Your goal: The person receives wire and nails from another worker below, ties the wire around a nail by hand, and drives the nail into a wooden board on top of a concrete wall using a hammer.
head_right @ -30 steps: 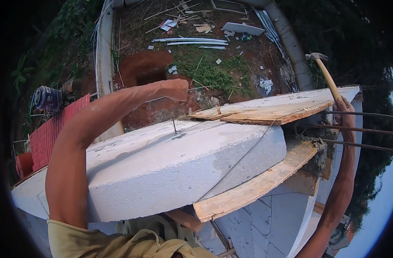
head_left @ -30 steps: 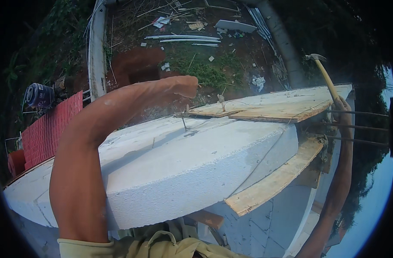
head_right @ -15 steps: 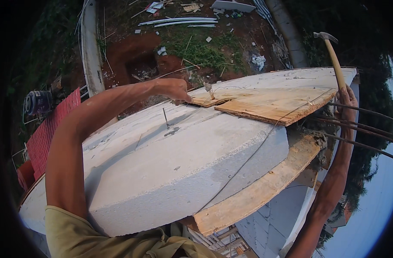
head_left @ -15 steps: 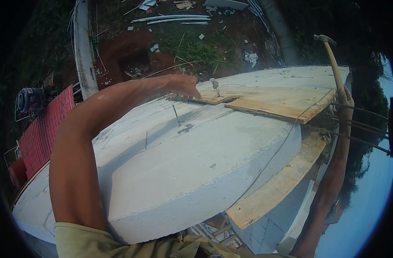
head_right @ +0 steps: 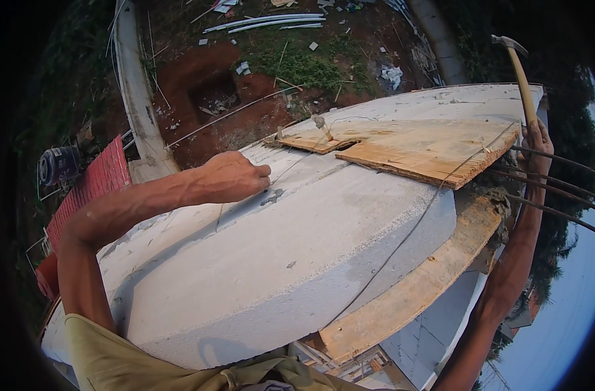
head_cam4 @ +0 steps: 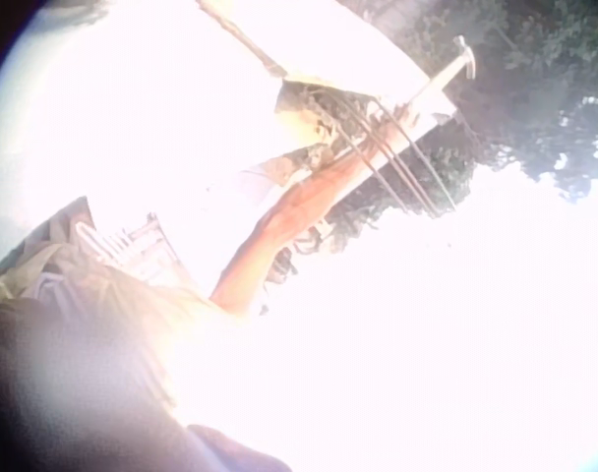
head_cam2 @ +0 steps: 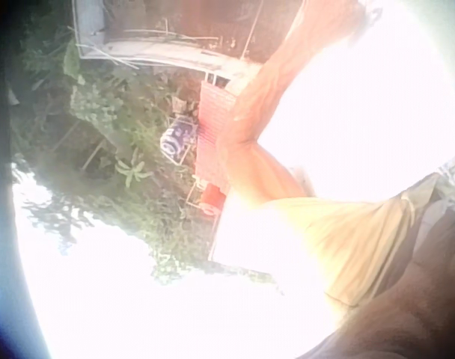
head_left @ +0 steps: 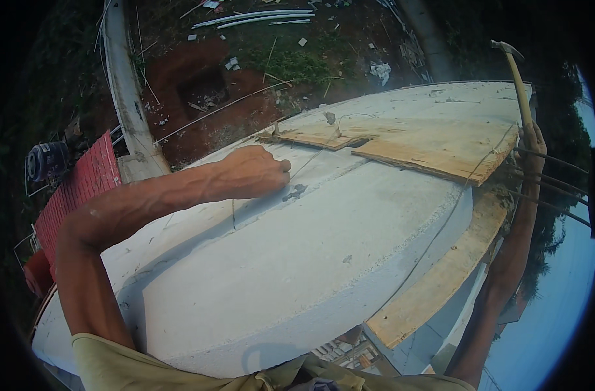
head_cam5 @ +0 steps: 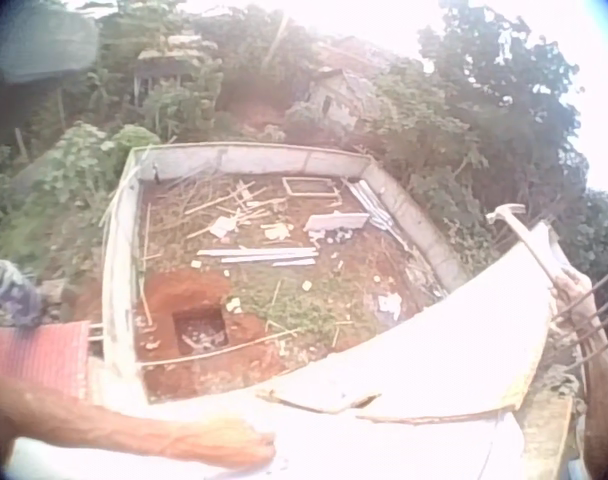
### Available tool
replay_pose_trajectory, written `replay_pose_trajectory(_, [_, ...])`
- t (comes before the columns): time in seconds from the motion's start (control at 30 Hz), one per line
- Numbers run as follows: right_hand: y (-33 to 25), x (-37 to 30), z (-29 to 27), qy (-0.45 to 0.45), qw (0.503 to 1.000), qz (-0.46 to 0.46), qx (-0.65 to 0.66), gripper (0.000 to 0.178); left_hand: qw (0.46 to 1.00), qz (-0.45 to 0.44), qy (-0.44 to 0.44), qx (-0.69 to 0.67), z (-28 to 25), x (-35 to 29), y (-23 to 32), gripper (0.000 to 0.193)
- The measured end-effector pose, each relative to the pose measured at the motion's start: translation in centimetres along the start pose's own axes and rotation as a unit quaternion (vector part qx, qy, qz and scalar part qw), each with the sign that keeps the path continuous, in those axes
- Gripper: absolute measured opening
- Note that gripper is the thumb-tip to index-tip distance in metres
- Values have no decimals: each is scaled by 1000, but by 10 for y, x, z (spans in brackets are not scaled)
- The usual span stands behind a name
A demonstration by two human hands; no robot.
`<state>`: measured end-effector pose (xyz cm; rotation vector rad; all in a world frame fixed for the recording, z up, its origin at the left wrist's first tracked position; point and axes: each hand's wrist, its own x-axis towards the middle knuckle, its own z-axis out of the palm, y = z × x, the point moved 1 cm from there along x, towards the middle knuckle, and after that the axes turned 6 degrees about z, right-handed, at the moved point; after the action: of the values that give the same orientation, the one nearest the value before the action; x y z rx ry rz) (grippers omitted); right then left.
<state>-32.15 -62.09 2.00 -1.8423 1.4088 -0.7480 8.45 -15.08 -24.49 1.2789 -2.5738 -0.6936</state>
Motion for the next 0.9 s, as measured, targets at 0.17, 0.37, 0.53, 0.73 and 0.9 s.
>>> replay_pose_trajectory(0.17, [-7,1,-9,41,999,2,1,38,987,-17,27,-155,5,-10,-13,14])
replay_pose_trajectory(0.37, [16,12,-6,38,999,-10,29,34,877,-271,316,-239,69,-49,-106,25])
replay_pose_trajectory(0.53, [1,7,-16,66,996,-54,-23,27,821,-433,275,-251,181,-70,-161,26])
replay_pose_trajectory(0.73, [-16,-22,11,61,996,43,53,26,772,-512,246,-286,277,-84,-143,21])
replay_pose_trajectory(0.9, [-32,-30,6,65,996,62,23,27,741,-538,225,-335,303,-64,-132,19])
